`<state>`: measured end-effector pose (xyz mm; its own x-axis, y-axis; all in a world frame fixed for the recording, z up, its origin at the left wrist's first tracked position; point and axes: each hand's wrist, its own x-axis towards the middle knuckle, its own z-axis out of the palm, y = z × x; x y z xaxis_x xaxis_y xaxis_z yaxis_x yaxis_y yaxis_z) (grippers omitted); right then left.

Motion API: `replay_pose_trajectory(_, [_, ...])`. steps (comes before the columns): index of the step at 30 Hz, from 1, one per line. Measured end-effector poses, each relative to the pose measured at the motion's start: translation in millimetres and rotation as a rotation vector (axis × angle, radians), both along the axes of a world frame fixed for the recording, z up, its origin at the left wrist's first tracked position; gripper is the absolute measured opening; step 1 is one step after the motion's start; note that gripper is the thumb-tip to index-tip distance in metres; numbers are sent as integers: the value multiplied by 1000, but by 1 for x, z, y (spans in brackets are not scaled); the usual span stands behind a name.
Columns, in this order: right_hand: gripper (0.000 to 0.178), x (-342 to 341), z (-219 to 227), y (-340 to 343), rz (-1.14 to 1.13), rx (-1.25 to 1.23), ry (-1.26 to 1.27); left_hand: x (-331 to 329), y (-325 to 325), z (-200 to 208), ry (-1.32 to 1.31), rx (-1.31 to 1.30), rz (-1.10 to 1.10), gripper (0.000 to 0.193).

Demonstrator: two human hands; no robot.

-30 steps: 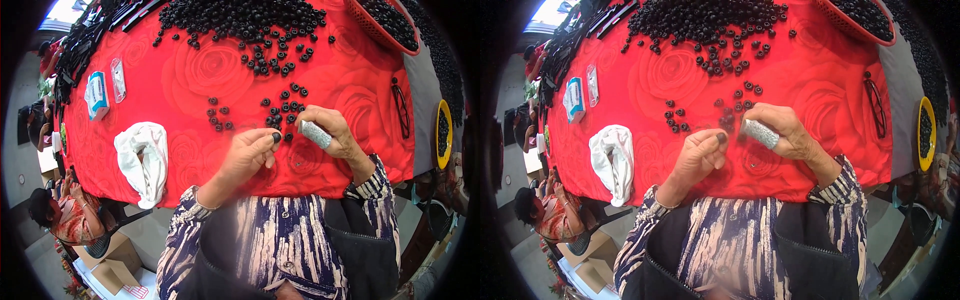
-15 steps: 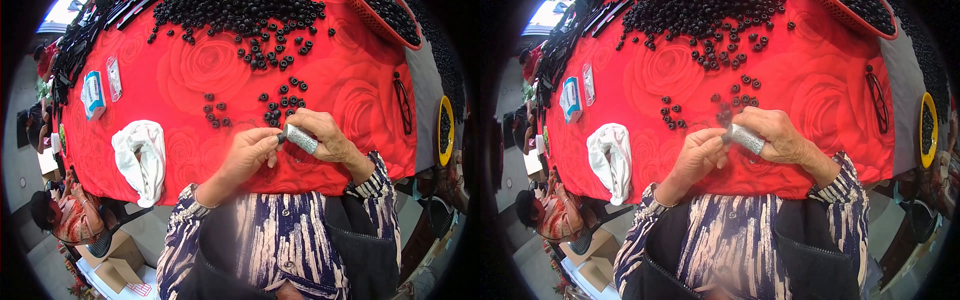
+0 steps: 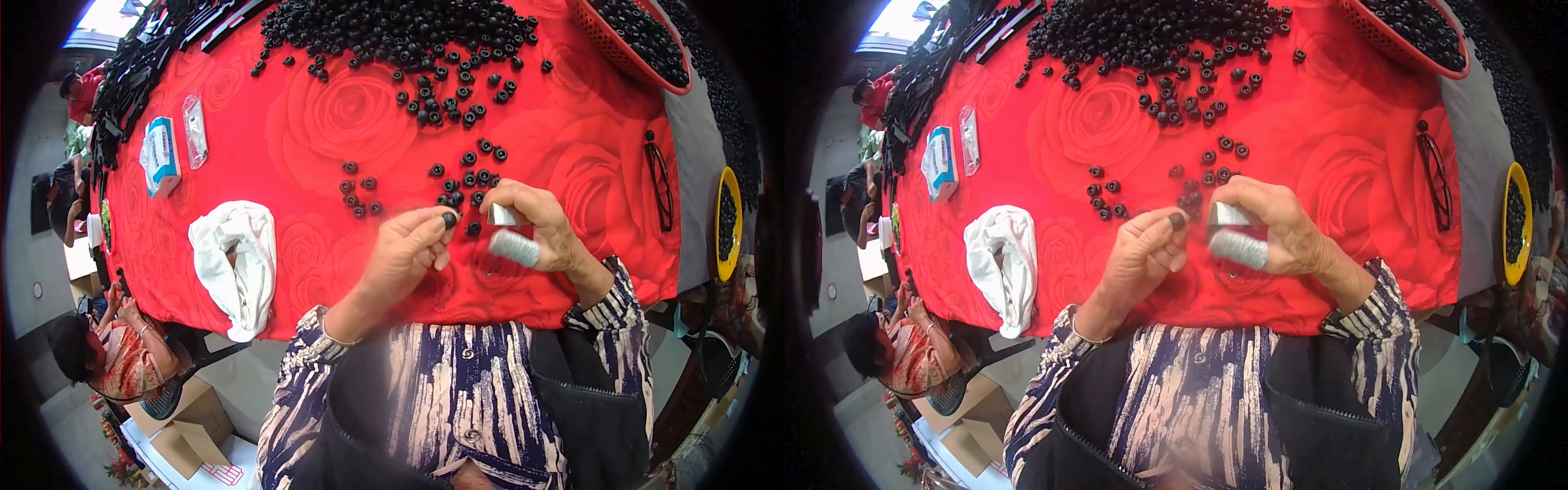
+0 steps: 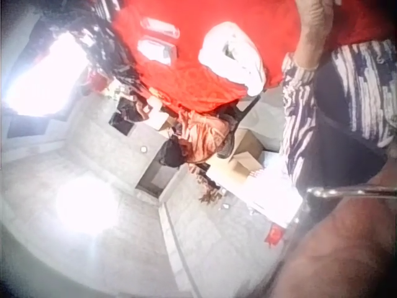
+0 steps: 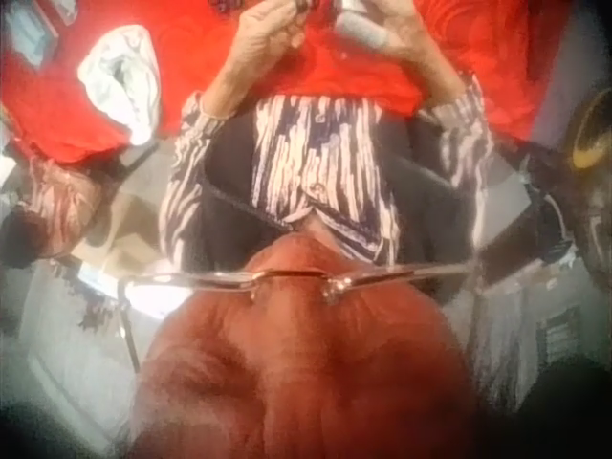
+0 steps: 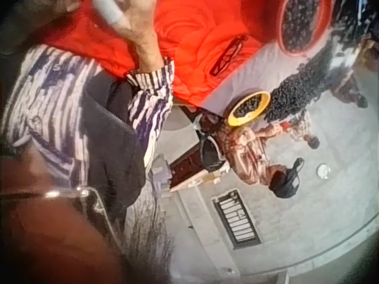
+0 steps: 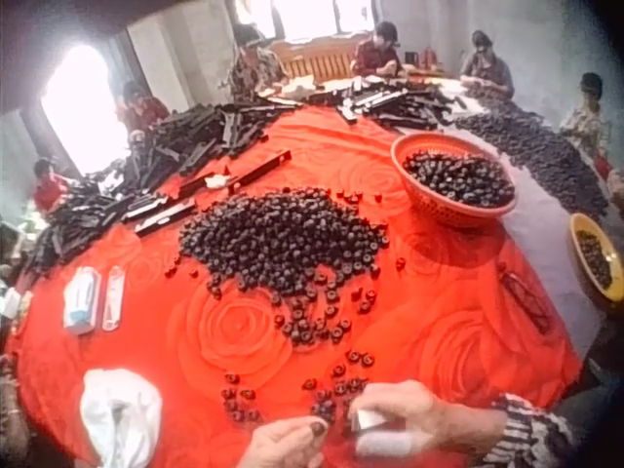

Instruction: The person picks up small black rubber pieces one at a time from a table, wipes each one with a small cloth by hand, and places them back onto the table.

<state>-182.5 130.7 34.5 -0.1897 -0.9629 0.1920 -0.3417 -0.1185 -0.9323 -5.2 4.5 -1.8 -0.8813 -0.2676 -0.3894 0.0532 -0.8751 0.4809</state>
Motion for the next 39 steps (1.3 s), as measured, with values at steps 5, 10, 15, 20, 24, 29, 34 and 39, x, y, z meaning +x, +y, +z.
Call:
replay_pose_trajectory(5, [36,16,-5,-2,-107,-209,247,0,9,4,12,46,-128,21])
replay_pose_trajectory(10, [41,22,-13,-3,-112,-323,523,-1,5,3,-28,102,-148,19])
replay_pose_trajectory(15, [45,22,-13,-2,-94,-390,575,-2,5,6,-51,75,-206,20])
replay_pose_trajectory(20, [47,23,-14,-1,-96,-434,641,-1,5,3,-72,72,-221,21])
replay_pose_trajectory(24, [47,22,-13,0,-74,-466,676,1,5,-2,-9,85,-234,21])
replay_pose_trajectory(29, [42,24,-15,-1,-110,-507,660,1,5,-2,30,32,-264,26])
replay_pose_trajectory(34, [36,25,-16,0,-122,-492,657,-1,6,-3,-22,77,-212,21])
replay_pose_trajectory(39, [32,26,-18,-3,-143,-495,688,-4,6,-2,-14,108,-178,18])
